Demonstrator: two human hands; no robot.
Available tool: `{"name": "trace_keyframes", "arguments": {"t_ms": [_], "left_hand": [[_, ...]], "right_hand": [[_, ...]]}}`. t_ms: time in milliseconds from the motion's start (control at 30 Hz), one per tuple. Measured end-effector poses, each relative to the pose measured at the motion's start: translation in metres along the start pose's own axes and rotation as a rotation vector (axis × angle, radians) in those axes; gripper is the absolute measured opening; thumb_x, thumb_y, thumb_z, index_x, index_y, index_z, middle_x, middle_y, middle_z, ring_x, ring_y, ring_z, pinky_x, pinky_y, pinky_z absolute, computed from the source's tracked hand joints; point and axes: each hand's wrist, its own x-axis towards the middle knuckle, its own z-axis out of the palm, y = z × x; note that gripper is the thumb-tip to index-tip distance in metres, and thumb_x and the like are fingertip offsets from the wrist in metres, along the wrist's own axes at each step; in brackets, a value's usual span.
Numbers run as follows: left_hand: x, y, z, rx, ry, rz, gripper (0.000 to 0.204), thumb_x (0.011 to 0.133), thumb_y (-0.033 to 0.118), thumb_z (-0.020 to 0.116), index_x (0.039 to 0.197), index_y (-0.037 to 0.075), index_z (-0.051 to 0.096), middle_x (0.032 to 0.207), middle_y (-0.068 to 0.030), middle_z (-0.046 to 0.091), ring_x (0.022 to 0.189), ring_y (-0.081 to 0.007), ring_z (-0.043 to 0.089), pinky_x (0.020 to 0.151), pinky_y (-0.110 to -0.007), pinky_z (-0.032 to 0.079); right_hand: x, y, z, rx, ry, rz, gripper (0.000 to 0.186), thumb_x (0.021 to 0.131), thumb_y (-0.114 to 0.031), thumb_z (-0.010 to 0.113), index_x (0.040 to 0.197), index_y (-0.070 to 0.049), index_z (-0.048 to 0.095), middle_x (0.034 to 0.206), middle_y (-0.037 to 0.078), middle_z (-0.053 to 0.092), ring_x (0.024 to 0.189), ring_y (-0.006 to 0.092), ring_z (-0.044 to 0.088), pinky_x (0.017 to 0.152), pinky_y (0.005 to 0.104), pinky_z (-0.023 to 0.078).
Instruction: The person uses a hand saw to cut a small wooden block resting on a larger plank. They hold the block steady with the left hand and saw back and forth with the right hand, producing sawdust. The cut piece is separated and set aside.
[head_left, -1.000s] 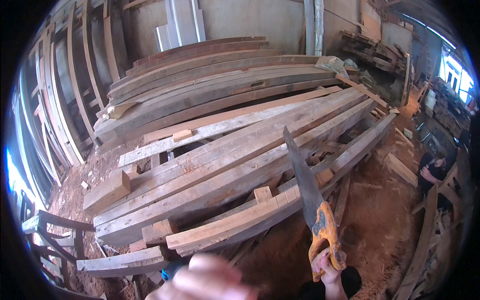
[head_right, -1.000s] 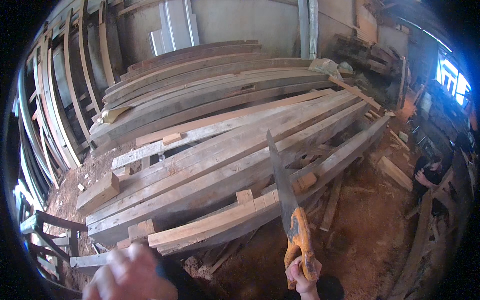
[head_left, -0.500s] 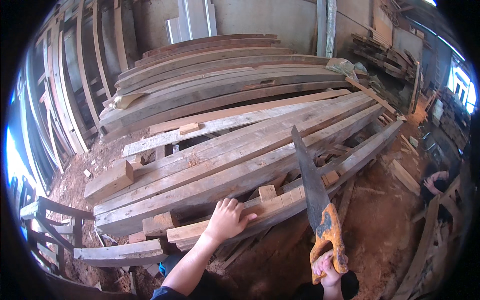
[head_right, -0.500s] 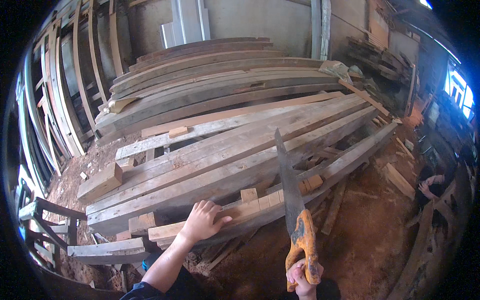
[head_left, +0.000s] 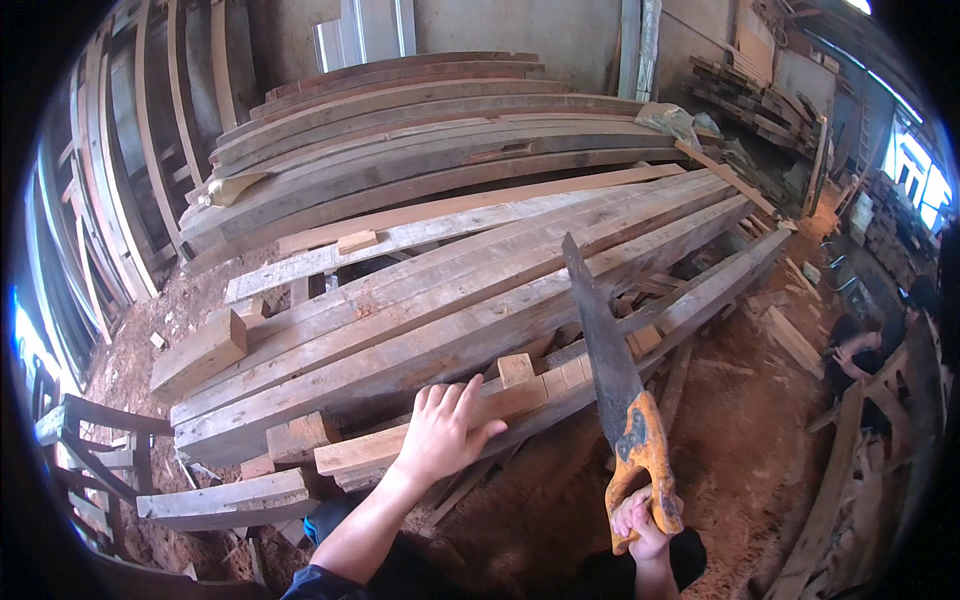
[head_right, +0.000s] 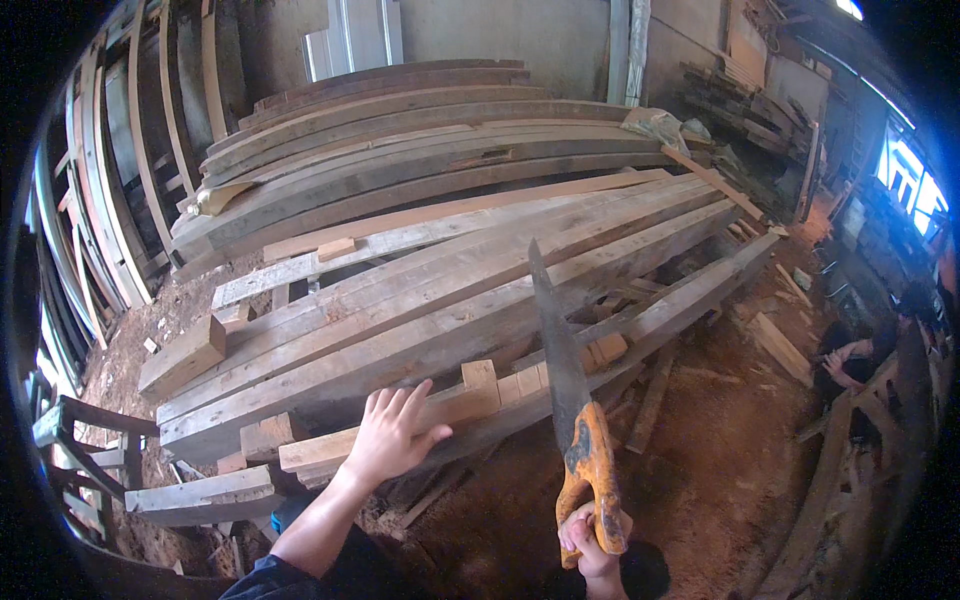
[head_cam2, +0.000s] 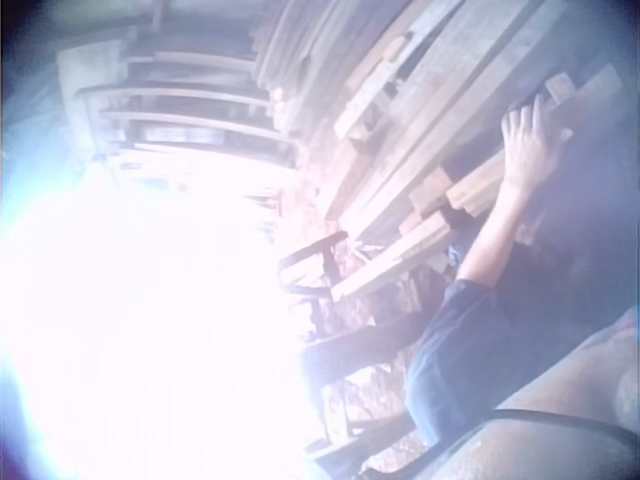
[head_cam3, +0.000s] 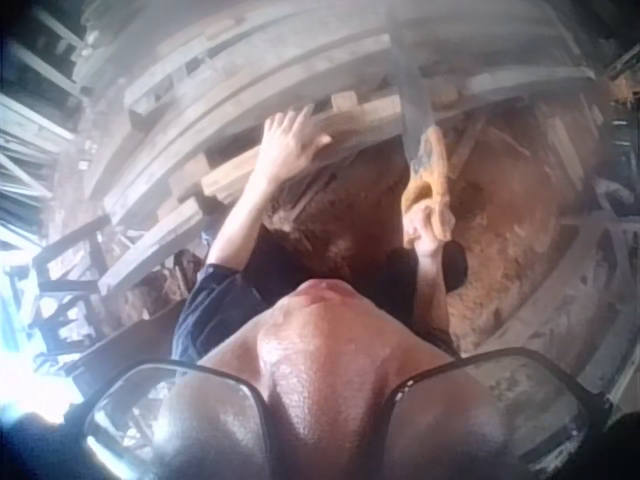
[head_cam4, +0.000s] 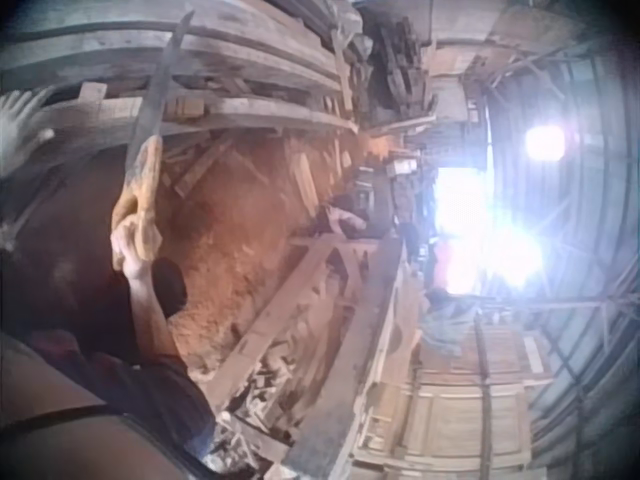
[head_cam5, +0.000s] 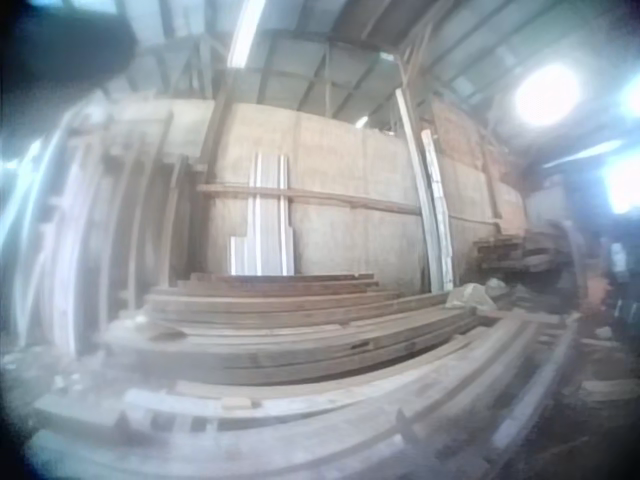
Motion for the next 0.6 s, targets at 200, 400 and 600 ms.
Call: {"name": "trace_keyframes", "arguments": {"t_ms": [200, 400, 600], "left_hand": [[-0.037, 0.07, -0.04, -1.411, -0.979, 0.697, 0.034, 0.091, 0.04, 0.064, 0.093, 0.006, 0.062, 0.105, -0.0173, 0.06, 0.101, -0.0354, 0.056, 0.087, -0.046, 0.042], [-0.061, 0.135, -0.048, -1.974, -0.455, 0.592, 0.025, 0.093, 0.026, 0.061, 0.085, 0.003, 0.064, 0.086, -0.0125, 0.065, 0.073, -0.0285, 0.058, 0.068, -0.041, 0.042], [-0.055, 0.142, -0.073, -1.818, 0.131, 0.236, 0.032, 0.096, 0.023, 0.058, 0.074, 0.0, 0.064, 0.077, -0.0138, 0.067, 0.062, -0.0272, 0.055, 0.06, -0.041, 0.04]], "right_hand": [[0.001, -0.007, 0.005, -0.064, 0.048, 0.025, 0.016, 0.09, -0.008, 0.065, 0.089, 0.001, 0.051, 0.061, 0.006, 0.051, 0.047, 0.0141, 0.05, 0.046, 0.0294, 0.041], [0.001, 0.002, 0.001, -0.048, 0.022, 0.01, 0.017, 0.089, -0.007, 0.066, 0.09, 0.001, 0.051, 0.063, 0.007, 0.053, 0.048, 0.014, 0.05, 0.046, 0.029, 0.042], [-0.005, 0.01, -0.013, -0.174, 0.02, 0.037, 0.017, 0.086, -0.009, 0.068, 0.089, -0.003, 0.053, 0.064, 0.004, 0.053, 0.05, 0.0121, 0.053, 0.046, 0.0263, 0.043]]}}
